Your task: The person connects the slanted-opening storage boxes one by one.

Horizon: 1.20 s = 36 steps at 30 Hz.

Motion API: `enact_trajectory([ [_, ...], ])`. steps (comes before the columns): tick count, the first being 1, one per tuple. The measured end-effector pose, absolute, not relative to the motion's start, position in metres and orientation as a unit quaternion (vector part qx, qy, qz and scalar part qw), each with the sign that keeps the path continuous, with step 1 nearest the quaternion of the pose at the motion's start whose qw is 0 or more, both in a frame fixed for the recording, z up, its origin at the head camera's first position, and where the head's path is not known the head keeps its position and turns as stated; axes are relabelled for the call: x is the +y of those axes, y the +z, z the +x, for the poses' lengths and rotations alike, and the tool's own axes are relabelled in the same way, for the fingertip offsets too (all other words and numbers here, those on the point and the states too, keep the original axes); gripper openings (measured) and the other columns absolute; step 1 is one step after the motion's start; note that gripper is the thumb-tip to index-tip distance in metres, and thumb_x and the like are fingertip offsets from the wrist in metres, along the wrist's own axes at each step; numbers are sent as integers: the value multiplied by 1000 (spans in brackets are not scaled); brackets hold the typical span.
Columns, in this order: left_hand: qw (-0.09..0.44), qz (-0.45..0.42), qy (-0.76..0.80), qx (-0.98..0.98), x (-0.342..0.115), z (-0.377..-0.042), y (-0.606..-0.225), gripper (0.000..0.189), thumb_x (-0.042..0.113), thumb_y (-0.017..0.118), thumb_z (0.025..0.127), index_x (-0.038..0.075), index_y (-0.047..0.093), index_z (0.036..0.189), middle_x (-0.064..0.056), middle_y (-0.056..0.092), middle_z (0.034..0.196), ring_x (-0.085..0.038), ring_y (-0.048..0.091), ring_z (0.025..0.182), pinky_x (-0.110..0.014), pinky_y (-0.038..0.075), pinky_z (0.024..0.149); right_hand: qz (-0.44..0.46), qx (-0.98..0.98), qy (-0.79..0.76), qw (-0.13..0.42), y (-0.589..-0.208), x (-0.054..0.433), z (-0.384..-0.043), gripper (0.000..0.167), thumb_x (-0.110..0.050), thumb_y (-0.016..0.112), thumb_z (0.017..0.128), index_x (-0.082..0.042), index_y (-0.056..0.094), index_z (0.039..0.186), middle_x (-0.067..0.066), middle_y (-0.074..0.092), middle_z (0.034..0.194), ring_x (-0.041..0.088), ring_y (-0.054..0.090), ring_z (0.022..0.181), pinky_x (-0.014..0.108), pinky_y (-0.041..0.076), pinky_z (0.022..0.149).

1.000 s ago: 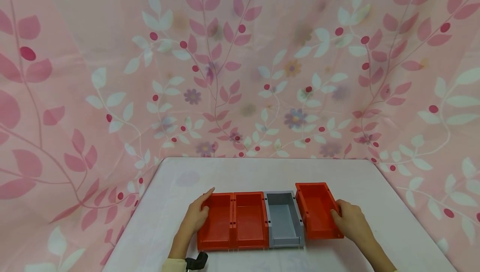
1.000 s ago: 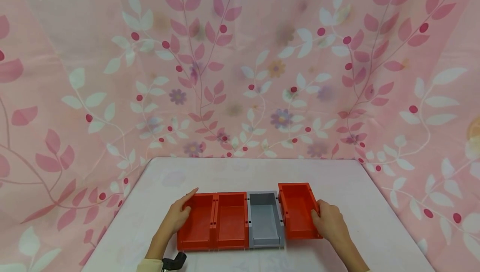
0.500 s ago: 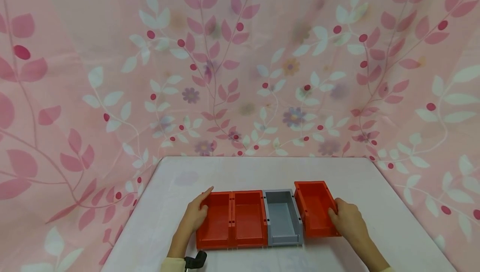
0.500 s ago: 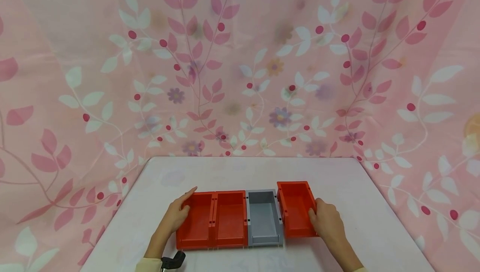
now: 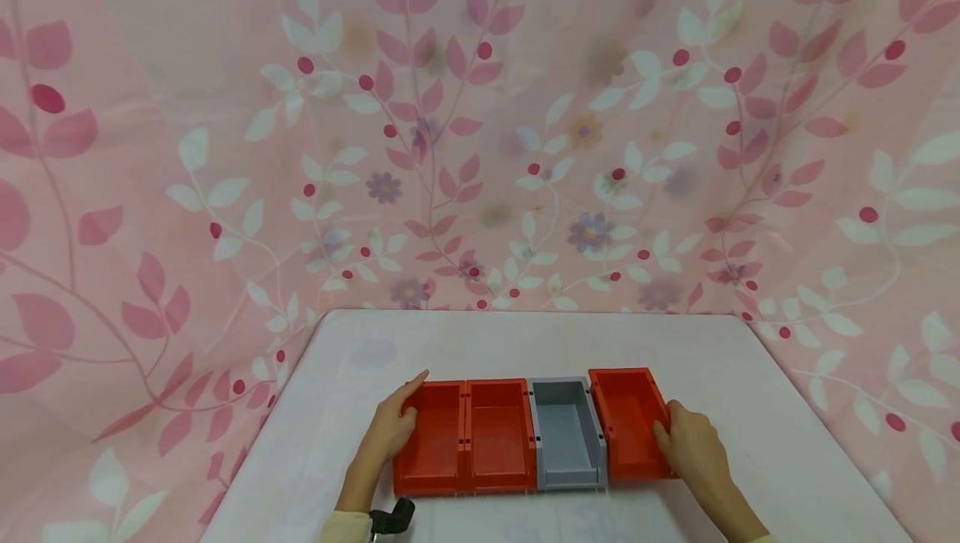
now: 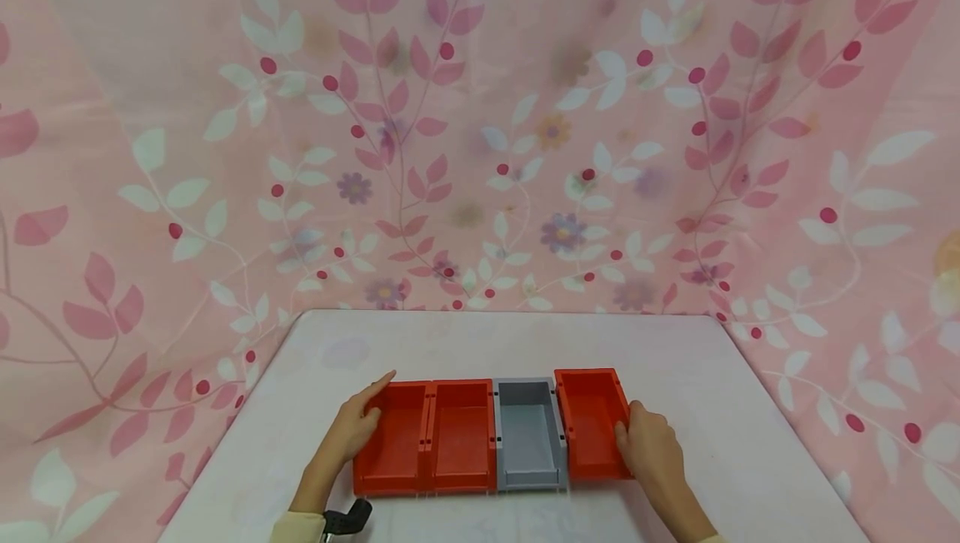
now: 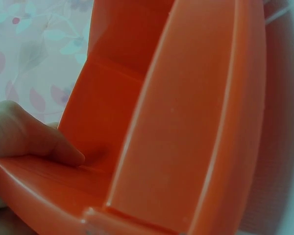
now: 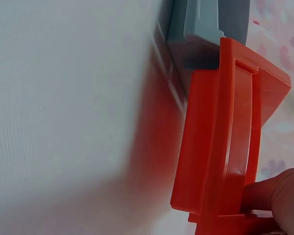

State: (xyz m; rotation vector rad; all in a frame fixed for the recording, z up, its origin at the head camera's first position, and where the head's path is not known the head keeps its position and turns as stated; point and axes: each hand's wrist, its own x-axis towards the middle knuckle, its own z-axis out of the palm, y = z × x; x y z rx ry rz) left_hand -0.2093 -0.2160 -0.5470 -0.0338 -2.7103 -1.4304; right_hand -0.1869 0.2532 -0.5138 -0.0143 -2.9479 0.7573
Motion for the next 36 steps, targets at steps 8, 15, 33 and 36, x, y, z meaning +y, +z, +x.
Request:
enact_trajectory([
  [8, 40, -13, -468, -883, -215, -209, -548, 63, -6, 46, 97, 19, 53, 155, -22, 50, 152, -42, 46, 140, -61, 41, 109, -12, -967, 251, 51, -525, 254, -187, 16, -6, 66, 94, 7, 56, 94, 6, 50, 67, 19, 50, 54, 32, 47, 46],
  [15, 37, -17, -466, -884, -214, -208, -545, 63, -6, 46, 97, 18, 52, 155, -21, 50, 153, -44, 42, 142, -65, 35, 112, -9, -967, 249, 58, -530, 255, -187, 16, -6, 67, 93, 4, 55, 89, 6, 51, 67, 20, 51, 56, 34, 46, 46],
  [33, 47, -25, -459, -887, -217, -209, -547, 64, -8, 47, 95, 16, 54, 154, -22, 52, 151, -42, 48, 137, -61, 41, 109, -6, -970, 230, 81, -542, 250, -193, 16, -4, 66, 90, 6, 54, 88, 11, 54, 67, 24, 51, 56, 39, 48, 47],
  [36, 51, -22, -459, -887, -217, -209, -549, 64, -8, 47, 94, 17, 56, 153, -23, 52, 150, -40, 51, 133, -57, 44, 103, -2, -971, 226, 80, -541, 250, -193, 17, -4, 67, 90, 5, 53, 88, 13, 54, 68, 25, 52, 57, 40, 49, 47],
])
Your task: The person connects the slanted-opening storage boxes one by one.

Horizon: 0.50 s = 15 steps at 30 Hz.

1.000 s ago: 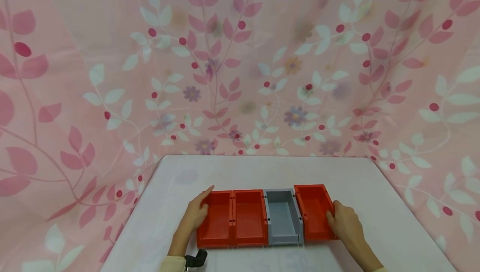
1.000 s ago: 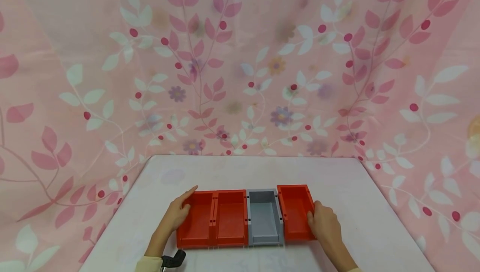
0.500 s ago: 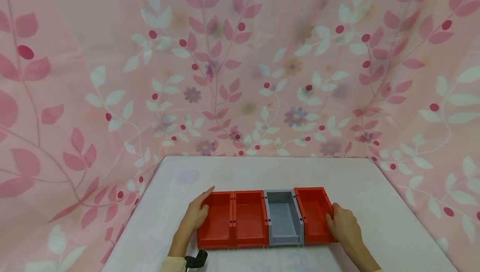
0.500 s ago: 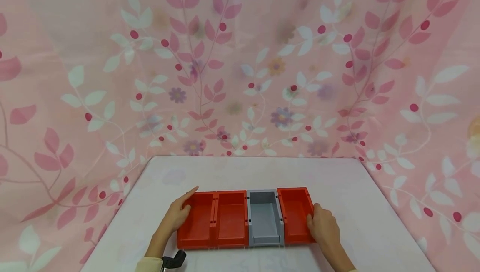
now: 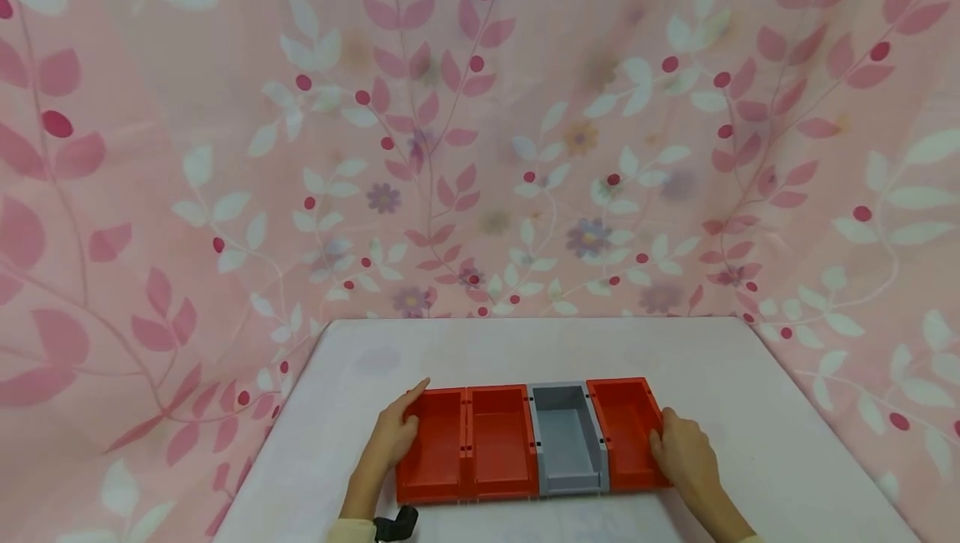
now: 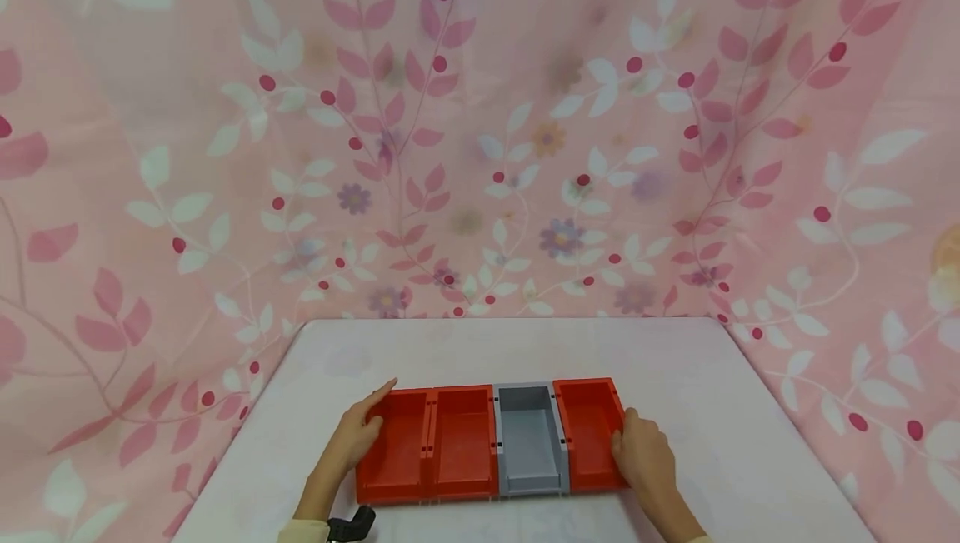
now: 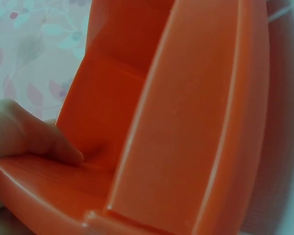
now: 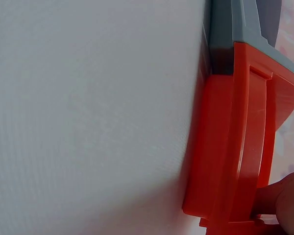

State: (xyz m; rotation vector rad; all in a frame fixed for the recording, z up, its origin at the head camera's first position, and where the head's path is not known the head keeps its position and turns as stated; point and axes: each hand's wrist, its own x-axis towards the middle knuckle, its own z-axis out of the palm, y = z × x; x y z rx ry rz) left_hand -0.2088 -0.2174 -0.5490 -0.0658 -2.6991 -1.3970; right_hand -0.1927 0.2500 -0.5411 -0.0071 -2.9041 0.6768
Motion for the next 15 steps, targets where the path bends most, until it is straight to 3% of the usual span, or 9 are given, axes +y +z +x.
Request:
enact_trajectory([
  [6, 44, -13, -461, -886, -216, -208, -552, 64, -6, 47, 95, 19, 55, 154, -21, 51, 151, -37, 51, 129, -52, 43, 99, -7, -974, 215, 74, -539, 250, -193, 19, -4, 70, 90, 7, 54, 90, 14, 56, 70, 24, 53, 57, 40, 51, 49],
  [15, 34, -8, -459, -888, -215, -208, -548, 64, -6, 46, 97, 18, 52, 155, -22, 51, 151, -44, 46, 139, -65, 37, 110, -13, -973, 219, 66, -540, 248, -191, 20, -5, 70, 91, 8, 55, 92, 14, 56, 71, 23, 52, 56, 37, 51, 47],
])
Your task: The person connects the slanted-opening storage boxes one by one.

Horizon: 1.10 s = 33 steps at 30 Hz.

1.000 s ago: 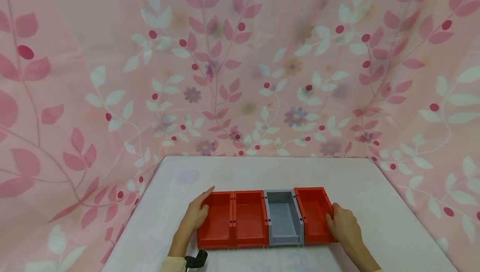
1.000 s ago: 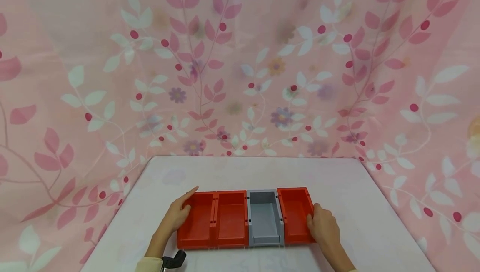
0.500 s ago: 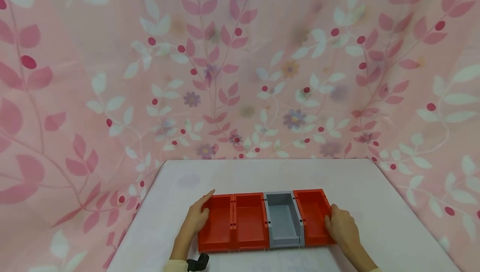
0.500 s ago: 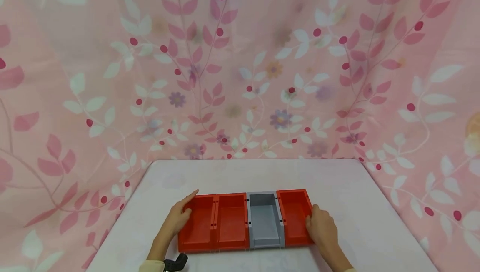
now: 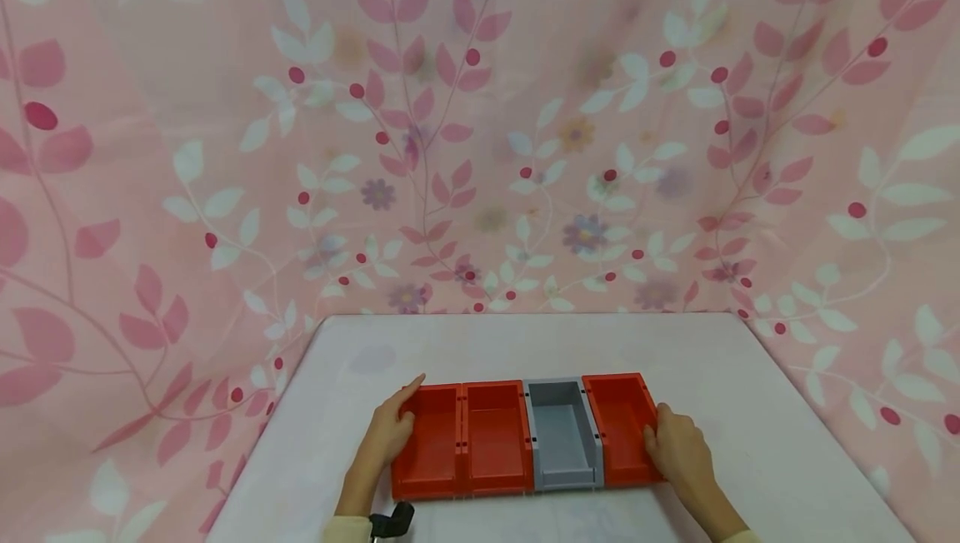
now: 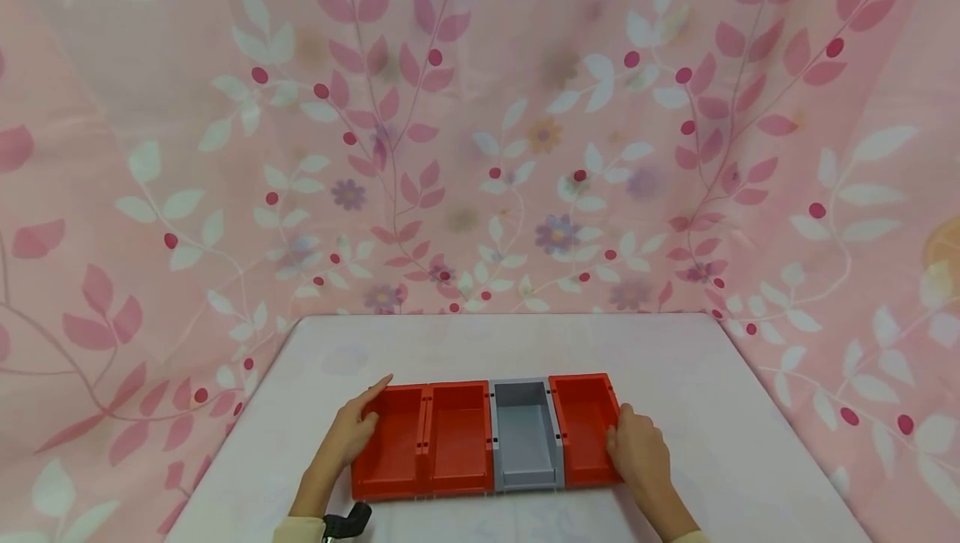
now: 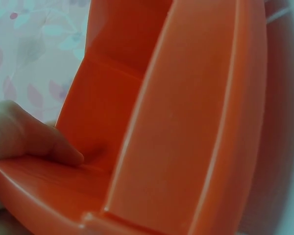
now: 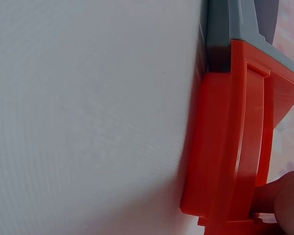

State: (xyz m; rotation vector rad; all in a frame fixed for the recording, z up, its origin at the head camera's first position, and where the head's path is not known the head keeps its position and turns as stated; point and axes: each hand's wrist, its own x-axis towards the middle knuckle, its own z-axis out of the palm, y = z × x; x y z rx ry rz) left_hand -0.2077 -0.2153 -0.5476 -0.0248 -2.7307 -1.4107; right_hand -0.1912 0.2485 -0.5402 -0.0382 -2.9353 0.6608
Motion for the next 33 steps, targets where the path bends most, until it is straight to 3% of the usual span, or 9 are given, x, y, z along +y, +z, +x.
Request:
enact_trajectory([
  [19, 38, 13, -462, -886, -216, -211, -551, 63, -3, 50, 96, 22, 55, 153, -23, 50, 152, -44, 42, 142, -64, 34, 112, -43, -967, 247, 41, -543, 250, -193, 21, -9, 68, 93, 7, 56, 99, 7, 52, 70, 20, 50, 58, 33, 45, 49],
  [29, 53, 9, -449, -892, -217, -211, -551, 63, -4, 52, 94, 22, 58, 151, -21, 56, 147, -34, 56, 120, -59, 43, 105, -54, -969, 242, 25, -542, 249, -194, 25, -10, 69, 94, 8, 55, 103, 8, 53, 72, 20, 50, 58, 31, 45, 49],
  [33, 45, 14, -448, -893, -217, -210, -550, 62, -3, 51, 95, 23, 57, 152, -21, 56, 147, -36, 55, 125, -62, 41, 108, -54, -969, 239, 23, -542, 248, -194, 25, -10, 69, 94, 9, 55, 103, 9, 53, 72, 20, 51, 58, 31, 46, 49],
])
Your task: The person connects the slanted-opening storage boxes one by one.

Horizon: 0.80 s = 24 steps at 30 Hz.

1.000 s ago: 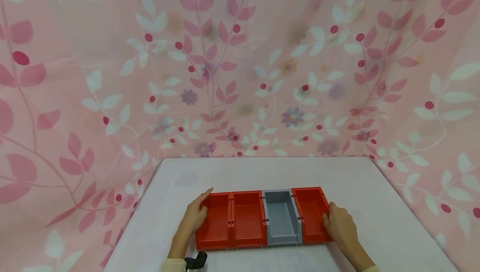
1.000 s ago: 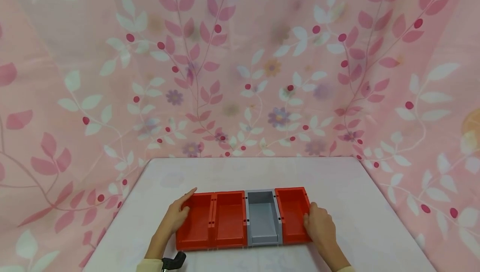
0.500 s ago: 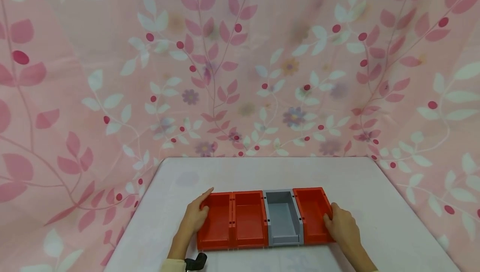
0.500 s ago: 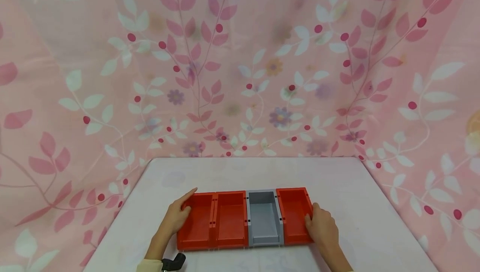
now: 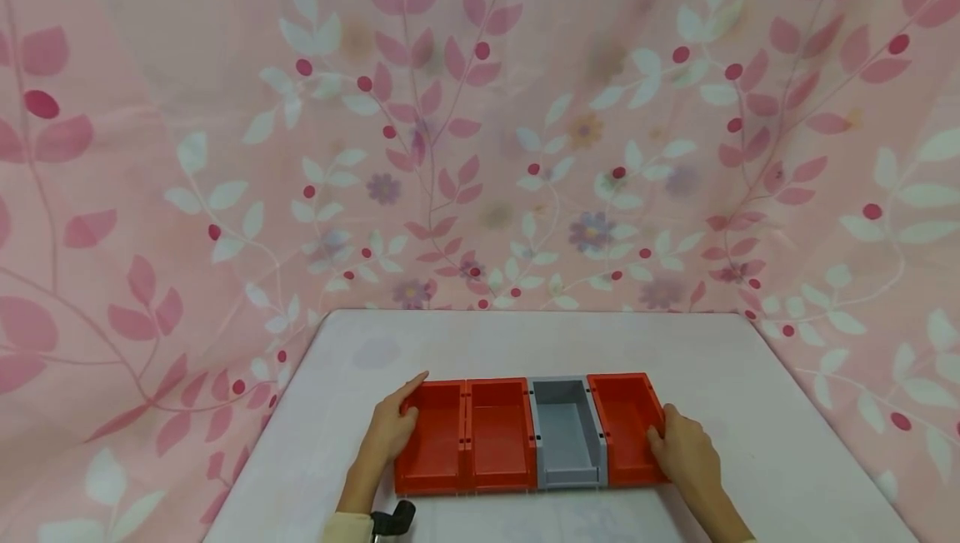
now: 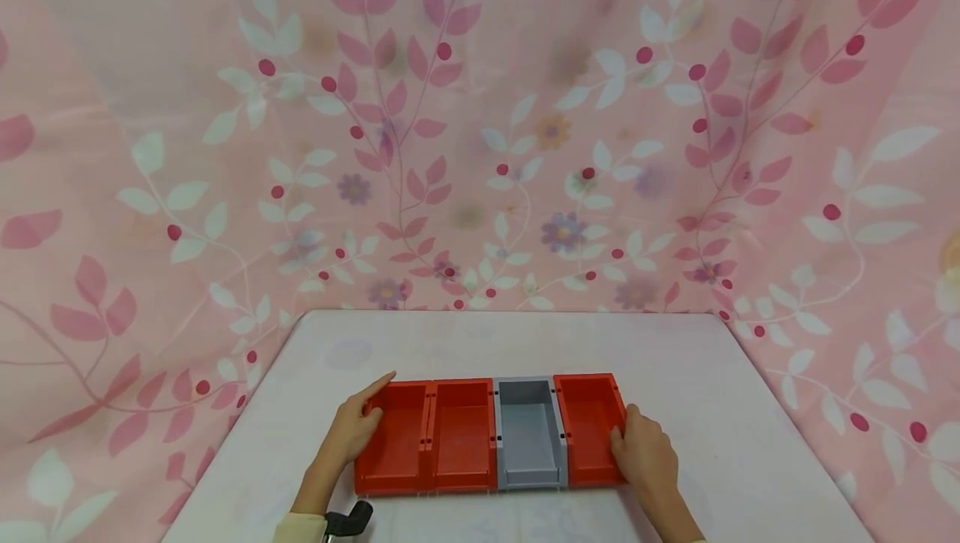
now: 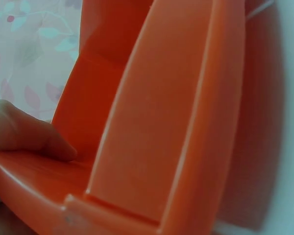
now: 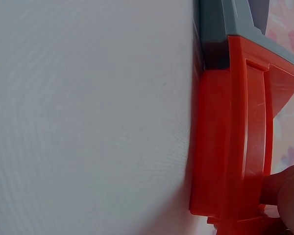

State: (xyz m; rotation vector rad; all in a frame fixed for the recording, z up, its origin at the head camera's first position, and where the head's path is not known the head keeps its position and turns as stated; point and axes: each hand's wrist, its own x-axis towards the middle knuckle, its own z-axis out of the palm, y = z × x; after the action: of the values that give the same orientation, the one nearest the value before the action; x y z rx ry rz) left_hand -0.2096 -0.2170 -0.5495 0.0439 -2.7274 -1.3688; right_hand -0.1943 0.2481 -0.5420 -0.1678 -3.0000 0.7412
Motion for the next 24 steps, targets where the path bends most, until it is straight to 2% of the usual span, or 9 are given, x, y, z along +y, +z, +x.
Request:
enact_trajectory([
  [5, 31, 20, -459, -888, -218, -207, -549, 63, -4, 50, 96, 22, 56, 153, -22, 54, 149, -38, 53, 127, -62, 41, 108, -38, -972, 230, 26, -542, 247, -193, 21, -9, 66, 94, 7, 53, 96, 9, 50, 70, 21, 49, 57, 32, 44, 48],
  [11, 39, 7, -466, -884, -218, -208, -550, 63, -6, 49, 96, 20, 56, 153, -24, 51, 150, -40, 51, 131, -58, 44, 103, -20, -976, 213, 30, -540, 246, -198, 17, -7, 63, 92, 6, 51, 90, 11, 50, 69, 23, 49, 57, 34, 44, 47],
  [14, 42, 6, -470, -881, -216, -209, -551, 63, -5, 48, 96, 20, 56, 153, -24, 51, 151, -43, 48, 137, -60, 43, 105, -27, -978, 208, 14, -538, 246, -200, 17, -6, 63, 92, 7, 53, 90, 11, 51, 70, 23, 49, 57, 33, 44, 48],
  [17, 41, 4, -472, -881, -215, -210, -553, 63, -5, 49, 96, 20, 56, 153, -24, 52, 150, -41, 50, 133, -60, 44, 104, -36, -977, 208, 0, -539, 248, -199, 20, -6, 64, 93, 11, 54, 94, 13, 53, 73, 23, 50, 59, 32, 46, 49],
  [20, 37, -1, -468, -883, -213, -211, -555, 64, -4, 49, 96, 22, 56, 153, -23, 51, 151, -37, 53, 124, -52, 46, 95, -40, -977, 208, 1, -539, 251, -197, 22, -6, 64, 93, 13, 54, 97, 14, 56, 75, 23, 51, 59, 33, 47, 49],
  [22, 33, -2, -468, -883, -213, -211, -554, 64, -4, 49, 96, 23, 55, 154, -23, 50, 152, -36, 52, 123, -51, 45, 93, -41, -977, 207, 4, -538, 252, -196, 23, -6, 65, 93, 13, 54, 98, 14, 57, 75, 23, 51, 59, 33, 48, 49],
  [24, 34, 2, -467, -883, -214, -210, -553, 64, -4, 49, 96, 23, 55, 154, -23, 50, 152, -37, 51, 128, -55, 45, 100, -40, -978, 207, 8, -538, 251, -197, 22, -7, 65, 93, 12, 55, 97, 13, 56, 74, 23, 51, 59, 34, 47, 49],
])
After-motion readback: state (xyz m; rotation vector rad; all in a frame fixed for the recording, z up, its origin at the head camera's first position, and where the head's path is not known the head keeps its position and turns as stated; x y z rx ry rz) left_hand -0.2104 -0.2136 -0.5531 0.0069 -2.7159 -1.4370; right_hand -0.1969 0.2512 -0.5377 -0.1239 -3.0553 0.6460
